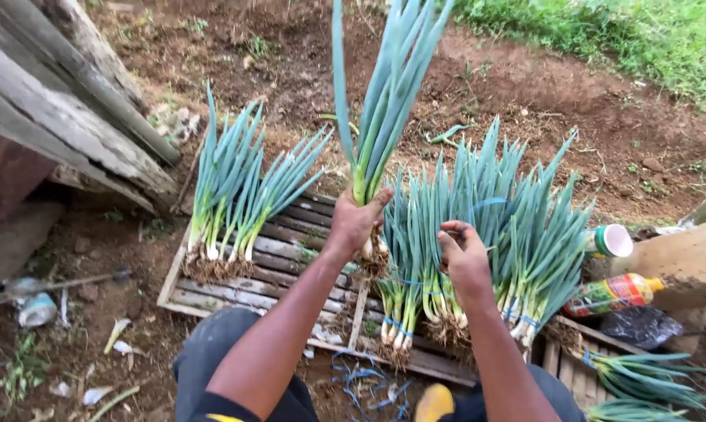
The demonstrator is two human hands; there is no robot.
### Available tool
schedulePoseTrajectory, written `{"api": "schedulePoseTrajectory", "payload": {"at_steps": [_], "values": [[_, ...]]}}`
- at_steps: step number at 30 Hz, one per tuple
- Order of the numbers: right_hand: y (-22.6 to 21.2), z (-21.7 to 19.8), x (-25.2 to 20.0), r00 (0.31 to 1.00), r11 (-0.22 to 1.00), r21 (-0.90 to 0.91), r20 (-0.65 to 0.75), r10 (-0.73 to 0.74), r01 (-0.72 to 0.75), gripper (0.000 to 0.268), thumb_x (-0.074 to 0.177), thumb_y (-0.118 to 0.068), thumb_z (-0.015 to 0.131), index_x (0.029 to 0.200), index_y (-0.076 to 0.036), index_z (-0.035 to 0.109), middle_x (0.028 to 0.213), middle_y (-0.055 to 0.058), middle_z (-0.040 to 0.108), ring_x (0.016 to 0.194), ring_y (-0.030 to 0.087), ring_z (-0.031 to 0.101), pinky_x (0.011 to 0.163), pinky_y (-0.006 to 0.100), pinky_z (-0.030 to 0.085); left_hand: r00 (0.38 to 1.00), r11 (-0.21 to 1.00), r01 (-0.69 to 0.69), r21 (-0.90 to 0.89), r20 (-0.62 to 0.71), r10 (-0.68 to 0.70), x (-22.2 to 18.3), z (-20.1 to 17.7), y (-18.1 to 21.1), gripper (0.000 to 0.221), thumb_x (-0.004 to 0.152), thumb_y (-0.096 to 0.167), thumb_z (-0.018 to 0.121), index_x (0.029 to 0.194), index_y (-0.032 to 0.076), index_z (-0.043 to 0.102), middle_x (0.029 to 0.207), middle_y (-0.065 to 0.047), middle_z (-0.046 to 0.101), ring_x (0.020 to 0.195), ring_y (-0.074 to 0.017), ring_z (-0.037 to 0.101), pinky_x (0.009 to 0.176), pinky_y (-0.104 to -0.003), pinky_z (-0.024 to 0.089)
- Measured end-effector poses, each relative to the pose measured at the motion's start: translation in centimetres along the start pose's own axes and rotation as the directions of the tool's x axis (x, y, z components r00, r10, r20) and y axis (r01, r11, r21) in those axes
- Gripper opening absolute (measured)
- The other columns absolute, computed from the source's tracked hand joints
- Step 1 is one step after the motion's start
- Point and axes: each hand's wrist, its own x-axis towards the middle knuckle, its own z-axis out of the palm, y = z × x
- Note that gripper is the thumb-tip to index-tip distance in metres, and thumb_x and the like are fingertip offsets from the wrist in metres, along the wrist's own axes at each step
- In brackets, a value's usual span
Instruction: Bundling harvested green onions together using plastic string on a wooden pallet.
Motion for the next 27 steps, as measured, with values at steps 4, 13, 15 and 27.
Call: {"api": "schedulePoseTrajectory", "payload": {"at_steps": [4, 13, 15, 27], "values": [[-0.4, -1.1, -0.2, 0.991, 0.996, 0.033, 0.109, 0.078, -0.082, 0.012, 0.102, -0.004, 0.054, 0.112, -0.006, 0.06, 0.08, 0.001, 0.047, 0.049, 0.004, 0.033, 0.044, 0.023, 0.033, 0.998, 1.0, -0.028, 0.005, -0.048, 0.029, -2.4, 1.9, 0.3, 0.034, 0.087, 0.019, 0.082, 0.108, 0.006, 0.059, 0.07, -0.005, 0.063, 0.047, -0.0094, 0.058, 0.041, -0.024, 0.054], [-0.1, -1.1, 0.3, 0.946, 0.975, 0.054, 0.26, 0.196, -0.217, 0.024, 0.104, -0.01, 0.052, 0.122, -0.002, 0.066, 0.073, 0.007, 0.047, 0.049, 0.006, 0.024, 0.045, 0.028, 0.036, 0.997, 0.998, -0.038, 0.057, -0.061, 0.042, -2.2, 3.2, -2.9, 0.026, 0.087, 0.019, 0.078, 0.103, 0.005, 0.063, 0.072, -0.008, 0.066, 0.058, -0.0143, 0.063, 0.047, -0.025, 0.055], [-1.0, 0.0, -0.1, 0.965, 0.985, 0.056, 0.221, 0.145, -0.161, 0.028, 0.105, -0.01, 0.049, 0.128, -0.003, 0.064, 0.073, 0.005, 0.046, 0.046, 0.003, 0.024, 0.043, 0.025, 0.033, 0.998, 0.998, -0.041, 0.044, -0.039, 0.043, -1.5, 3.4, -3.4, 0.027, 0.088, 0.026, 0.078, 0.097, 0.006, 0.063, 0.065, -0.007, 0.063, 0.054, -0.0136, 0.063, 0.043, -0.025, 0.055], [-1.7, 1.6, -1.4, 0.938, 0.933, -0.095, 0.02, -0.347, 0.347, 0.045, 0.107, 0.002, 0.042, 0.15, -0.01, 0.052, 0.081, 0.008, 0.064, 0.053, 0.0, 0.034, 0.047, 0.013, 0.029, 0.974, 0.989, -0.147, -0.004, 0.175, 0.145, -3.1, 2.2, 0.5, 0.025, 0.095, 0.01, 0.044, 0.119, 0.004, 0.046, 0.082, -0.006, 0.055, 0.072, -0.0172, 0.058, 0.059, -0.029, 0.056]]}}
